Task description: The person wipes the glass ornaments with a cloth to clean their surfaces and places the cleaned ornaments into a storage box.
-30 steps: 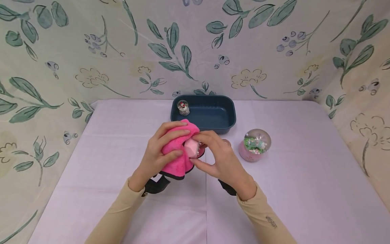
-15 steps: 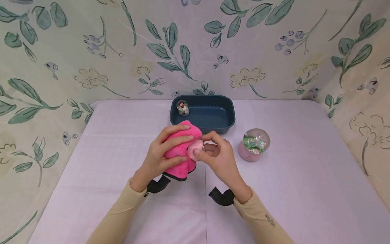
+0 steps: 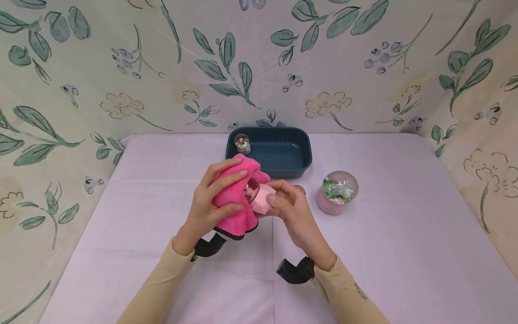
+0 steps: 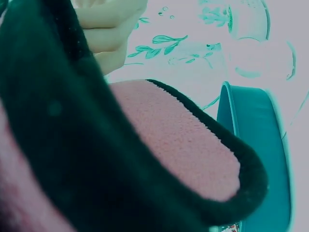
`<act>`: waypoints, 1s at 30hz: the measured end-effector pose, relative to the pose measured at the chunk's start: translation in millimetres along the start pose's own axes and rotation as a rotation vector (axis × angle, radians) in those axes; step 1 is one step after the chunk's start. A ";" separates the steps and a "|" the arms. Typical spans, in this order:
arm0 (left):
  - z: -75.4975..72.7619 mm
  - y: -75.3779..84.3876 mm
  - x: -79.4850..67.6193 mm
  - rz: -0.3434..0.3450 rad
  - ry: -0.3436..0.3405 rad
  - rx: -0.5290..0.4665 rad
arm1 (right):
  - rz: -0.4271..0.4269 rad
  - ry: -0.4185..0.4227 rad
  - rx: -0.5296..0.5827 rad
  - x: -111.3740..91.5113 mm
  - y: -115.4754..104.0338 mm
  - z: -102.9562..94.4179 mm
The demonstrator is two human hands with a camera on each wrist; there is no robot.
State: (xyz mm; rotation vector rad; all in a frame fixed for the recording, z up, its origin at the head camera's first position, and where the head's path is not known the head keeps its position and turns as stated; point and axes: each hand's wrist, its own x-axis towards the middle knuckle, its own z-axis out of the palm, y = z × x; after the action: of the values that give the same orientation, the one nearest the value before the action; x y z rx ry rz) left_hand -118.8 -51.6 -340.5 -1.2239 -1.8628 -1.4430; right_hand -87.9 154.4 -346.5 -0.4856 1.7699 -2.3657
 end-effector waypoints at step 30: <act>-7.5 -3.2 -8.5 -0.149 0.031 -0.040 | -0.079 0.045 -0.030 -2.9 -15.6 -10.6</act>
State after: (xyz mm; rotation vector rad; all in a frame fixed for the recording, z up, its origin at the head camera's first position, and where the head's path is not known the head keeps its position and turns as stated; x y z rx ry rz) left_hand -118.5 -61.8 -346.4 -1.0948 -1.9483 -1.5751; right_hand -87.6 169.5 -334.8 -0.5191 1.8412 -2.4240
